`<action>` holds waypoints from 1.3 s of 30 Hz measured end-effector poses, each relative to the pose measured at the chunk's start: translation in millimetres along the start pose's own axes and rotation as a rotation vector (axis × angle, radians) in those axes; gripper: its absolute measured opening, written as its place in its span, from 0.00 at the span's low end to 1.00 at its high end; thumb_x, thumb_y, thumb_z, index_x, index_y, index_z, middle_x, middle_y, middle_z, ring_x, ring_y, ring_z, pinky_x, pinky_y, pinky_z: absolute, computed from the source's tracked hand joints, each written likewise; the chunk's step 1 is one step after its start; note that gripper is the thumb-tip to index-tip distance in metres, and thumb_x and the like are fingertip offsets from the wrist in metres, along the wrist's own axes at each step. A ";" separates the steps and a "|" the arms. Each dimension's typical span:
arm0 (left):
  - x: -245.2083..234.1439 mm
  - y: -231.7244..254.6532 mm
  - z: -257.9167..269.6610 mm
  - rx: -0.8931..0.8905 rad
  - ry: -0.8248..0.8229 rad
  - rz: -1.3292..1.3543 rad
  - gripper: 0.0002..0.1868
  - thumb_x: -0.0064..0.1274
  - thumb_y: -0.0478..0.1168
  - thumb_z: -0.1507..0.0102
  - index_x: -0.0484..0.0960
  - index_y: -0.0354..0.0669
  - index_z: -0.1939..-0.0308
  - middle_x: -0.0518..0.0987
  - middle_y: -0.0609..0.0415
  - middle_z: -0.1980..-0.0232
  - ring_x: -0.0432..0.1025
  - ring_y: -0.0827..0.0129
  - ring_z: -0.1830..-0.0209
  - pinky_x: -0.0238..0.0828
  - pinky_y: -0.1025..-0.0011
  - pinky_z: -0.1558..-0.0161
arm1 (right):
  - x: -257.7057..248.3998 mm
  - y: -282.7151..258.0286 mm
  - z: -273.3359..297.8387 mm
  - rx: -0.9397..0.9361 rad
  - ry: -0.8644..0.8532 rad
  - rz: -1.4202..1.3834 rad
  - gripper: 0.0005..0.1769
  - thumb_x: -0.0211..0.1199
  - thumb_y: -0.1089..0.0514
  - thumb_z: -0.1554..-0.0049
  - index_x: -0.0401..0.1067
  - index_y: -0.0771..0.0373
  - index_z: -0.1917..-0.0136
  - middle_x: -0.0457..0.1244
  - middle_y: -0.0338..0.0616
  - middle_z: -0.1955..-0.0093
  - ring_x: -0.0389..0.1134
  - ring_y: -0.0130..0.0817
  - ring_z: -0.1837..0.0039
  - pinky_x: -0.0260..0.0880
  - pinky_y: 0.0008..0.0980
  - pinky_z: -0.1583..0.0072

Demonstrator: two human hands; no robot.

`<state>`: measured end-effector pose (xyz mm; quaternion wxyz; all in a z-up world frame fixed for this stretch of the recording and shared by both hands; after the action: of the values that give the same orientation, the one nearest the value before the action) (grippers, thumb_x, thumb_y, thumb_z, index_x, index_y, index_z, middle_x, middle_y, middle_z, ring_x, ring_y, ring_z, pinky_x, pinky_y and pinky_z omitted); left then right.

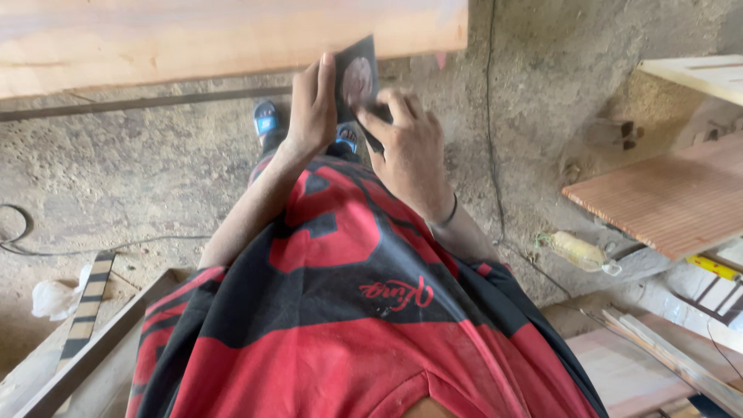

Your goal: The person sands the surface of a wooden board using a sanding block and sandpaper. They apply a substance from a can onto the sandpaper and continue sanding the board.

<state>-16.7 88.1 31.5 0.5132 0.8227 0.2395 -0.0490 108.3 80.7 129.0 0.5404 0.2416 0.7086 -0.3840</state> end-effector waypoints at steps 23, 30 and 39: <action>24.2 -45.1 12.3 -0.549 -0.094 0.372 0.26 0.33 0.47 0.22 0.76 0.27 0.60 0.73 0.44 0.72 0.62 0.70 0.71 0.64 0.66 0.67 | -4.9 3.9 -9.0 -0.016 0.027 -0.051 0.23 0.71 0.64 0.47 0.79 0.53 0.38 0.63 0.42 0.43 0.66 0.39 0.40 0.69 0.40 0.45; 30.8 -46.5 18.6 -0.570 -0.091 0.385 0.26 0.34 0.48 0.21 0.74 0.27 0.62 0.72 0.41 0.72 0.60 0.68 0.70 0.62 0.65 0.67 | -7.4 4.4 -6.2 0.012 0.044 0.013 0.21 0.71 0.65 0.50 0.80 0.56 0.41 0.62 0.44 0.44 0.66 0.41 0.40 0.69 0.41 0.46; 34.2 -46.4 13.1 -0.574 -0.110 0.408 0.26 0.32 0.47 0.22 0.74 0.28 0.64 0.73 0.42 0.73 0.63 0.70 0.72 0.64 0.66 0.68 | -2.5 8.2 -3.4 -0.019 0.000 -0.025 0.15 0.71 0.62 0.43 0.80 0.52 0.42 0.64 0.37 0.45 0.67 0.35 0.41 0.70 0.37 0.47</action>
<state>-5.0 105.1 -23.9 0.7348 0.6719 0.0466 0.0797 113.3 88.4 129.5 0.5378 0.2275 0.7151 -0.3842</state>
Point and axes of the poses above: each hand's wrist, its own z-axis away from the middle knuckle, its own x-axis out of the palm, y = z × x, the point moved 10 cm from there along -z, towards the middle knuckle
